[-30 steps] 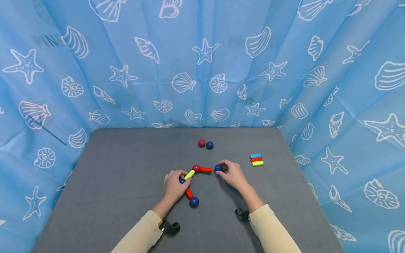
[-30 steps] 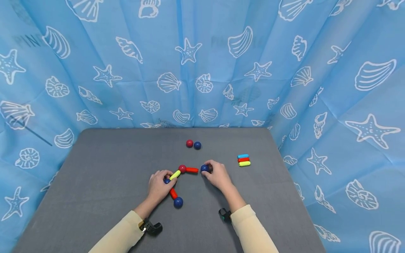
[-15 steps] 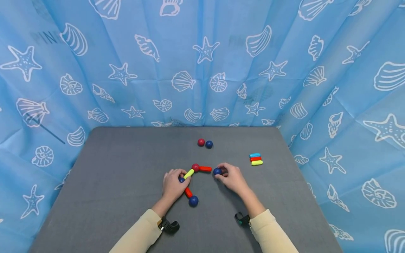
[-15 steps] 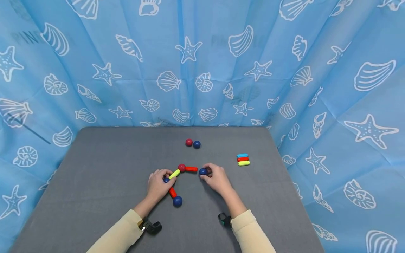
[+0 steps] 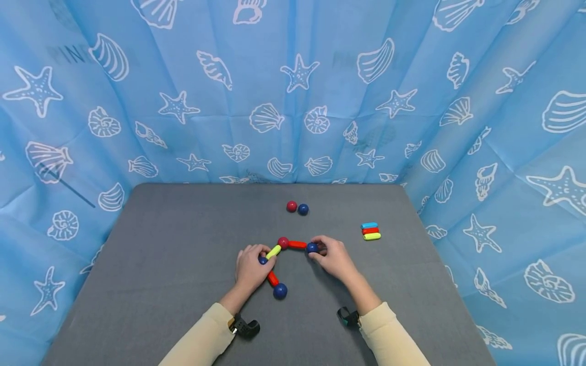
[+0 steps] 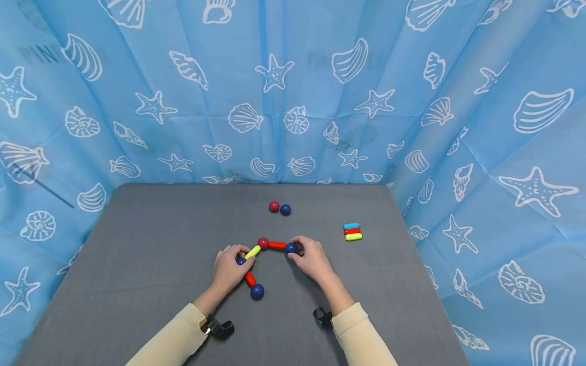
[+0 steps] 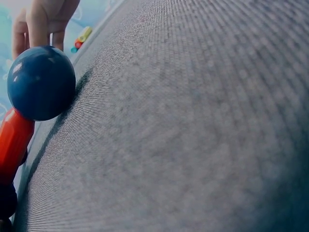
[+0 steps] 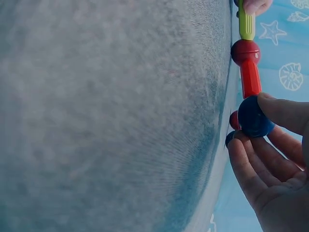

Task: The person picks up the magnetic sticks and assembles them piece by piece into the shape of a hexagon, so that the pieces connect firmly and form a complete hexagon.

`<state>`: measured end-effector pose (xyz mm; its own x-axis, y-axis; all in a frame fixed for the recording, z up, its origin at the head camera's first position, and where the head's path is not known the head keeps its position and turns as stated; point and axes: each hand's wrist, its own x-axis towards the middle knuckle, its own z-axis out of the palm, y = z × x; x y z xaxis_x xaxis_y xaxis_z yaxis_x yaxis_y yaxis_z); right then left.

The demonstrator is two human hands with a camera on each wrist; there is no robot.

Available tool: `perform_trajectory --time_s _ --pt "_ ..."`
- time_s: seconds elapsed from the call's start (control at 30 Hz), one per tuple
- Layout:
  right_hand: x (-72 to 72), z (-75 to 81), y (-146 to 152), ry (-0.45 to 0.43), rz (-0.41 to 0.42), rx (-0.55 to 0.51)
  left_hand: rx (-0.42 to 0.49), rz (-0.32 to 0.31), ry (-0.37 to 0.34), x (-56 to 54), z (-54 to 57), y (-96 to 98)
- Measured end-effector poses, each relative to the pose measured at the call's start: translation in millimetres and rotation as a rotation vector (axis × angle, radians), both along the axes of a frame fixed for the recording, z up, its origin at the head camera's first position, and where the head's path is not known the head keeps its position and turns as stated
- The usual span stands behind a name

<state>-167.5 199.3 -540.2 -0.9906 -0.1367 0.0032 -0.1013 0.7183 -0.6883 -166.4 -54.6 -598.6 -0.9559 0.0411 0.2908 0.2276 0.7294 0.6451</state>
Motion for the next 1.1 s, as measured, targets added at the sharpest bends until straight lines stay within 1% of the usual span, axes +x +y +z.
perform_trajectory --time_s 0.2,0.43,0.57,0.63,0.7,0.9,1.0,1.1 --pt "-2.7 0.6 -0.3 0.000 0.005 0.007 -0.001 0.002 0.006 0.0 -0.8 0.8" --pt "-3.7 -0.4 -1.7 -0.025 0.000 0.007 -0.009 -0.002 -0.001 -0.4 -1.4 1.9" --pt "-4.1 -1.7 -3.3 -0.043 0.013 0.016 -0.012 0.000 -0.009 -0.6 -1.3 2.4" --pt "-4.0 -2.6 -4.3 -0.042 0.024 0.031 -0.015 0.000 -0.034 -0.8 0.0 2.2" --pt "-4.3 -3.2 -5.4 -0.035 0.034 0.046 -0.022 -0.002 -0.074 -1.0 2.8 2.0" --pt "-5.7 -3.7 -9.4 -0.002 0.050 0.072 0.003 -0.020 -0.232 -0.6 20.2 3.1" --pt "-6.2 -4.2 -11.1 -0.003 0.061 0.086 0.009 -0.033 -0.272 0.4 25.0 4.4" --pt "-6.8 -4.0 -11.9 -0.019 0.067 0.084 0.010 -0.047 -0.280 0.6 26.3 4.6"
